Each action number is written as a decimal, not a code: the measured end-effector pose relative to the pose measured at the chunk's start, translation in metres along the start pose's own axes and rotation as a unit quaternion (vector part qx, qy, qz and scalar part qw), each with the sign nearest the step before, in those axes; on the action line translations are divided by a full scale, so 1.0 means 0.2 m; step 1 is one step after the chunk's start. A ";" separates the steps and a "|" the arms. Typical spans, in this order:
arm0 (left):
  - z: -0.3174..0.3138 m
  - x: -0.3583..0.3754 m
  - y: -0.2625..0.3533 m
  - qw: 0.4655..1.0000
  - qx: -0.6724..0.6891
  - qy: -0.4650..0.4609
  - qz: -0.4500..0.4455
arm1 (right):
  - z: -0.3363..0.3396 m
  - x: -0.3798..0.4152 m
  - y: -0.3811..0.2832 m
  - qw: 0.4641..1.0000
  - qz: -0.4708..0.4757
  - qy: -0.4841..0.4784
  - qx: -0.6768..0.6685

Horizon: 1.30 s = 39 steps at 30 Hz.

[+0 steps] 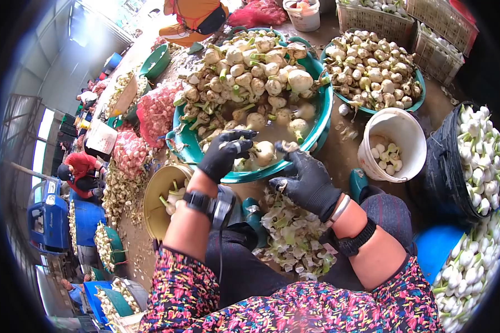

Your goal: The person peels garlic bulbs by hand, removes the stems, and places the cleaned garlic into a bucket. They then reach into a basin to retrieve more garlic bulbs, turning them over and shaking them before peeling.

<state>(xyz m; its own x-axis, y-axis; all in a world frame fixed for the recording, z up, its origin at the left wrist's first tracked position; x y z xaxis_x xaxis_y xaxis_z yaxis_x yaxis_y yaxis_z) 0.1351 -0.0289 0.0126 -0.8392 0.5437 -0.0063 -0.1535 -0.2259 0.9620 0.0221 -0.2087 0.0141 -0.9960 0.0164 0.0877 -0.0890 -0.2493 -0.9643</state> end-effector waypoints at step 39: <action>-0.23 0.43 0.15 0.986 0.065 0.129 -0.082 | -0.14 0.03 0.00 0.915 -0.085 -0.130 -0.374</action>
<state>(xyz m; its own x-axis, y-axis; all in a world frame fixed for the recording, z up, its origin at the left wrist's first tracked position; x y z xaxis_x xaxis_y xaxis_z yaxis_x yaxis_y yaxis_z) 0.0345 -0.0255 0.0287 -0.9160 0.3376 -0.2169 -0.2431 -0.0370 0.9693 0.0166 -0.1812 0.0077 -0.9410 -0.2619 0.2141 -0.3179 0.4682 -0.8245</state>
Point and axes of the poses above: each hand's wrist, its own x-axis away from the middle knuckle, its own z-axis out of the back of the hand, y = z × x, the point moved 4 cm from there along -x, towards the middle knuckle, and after that the axes turned 12 degrees about -z, right-handed, at the moved point
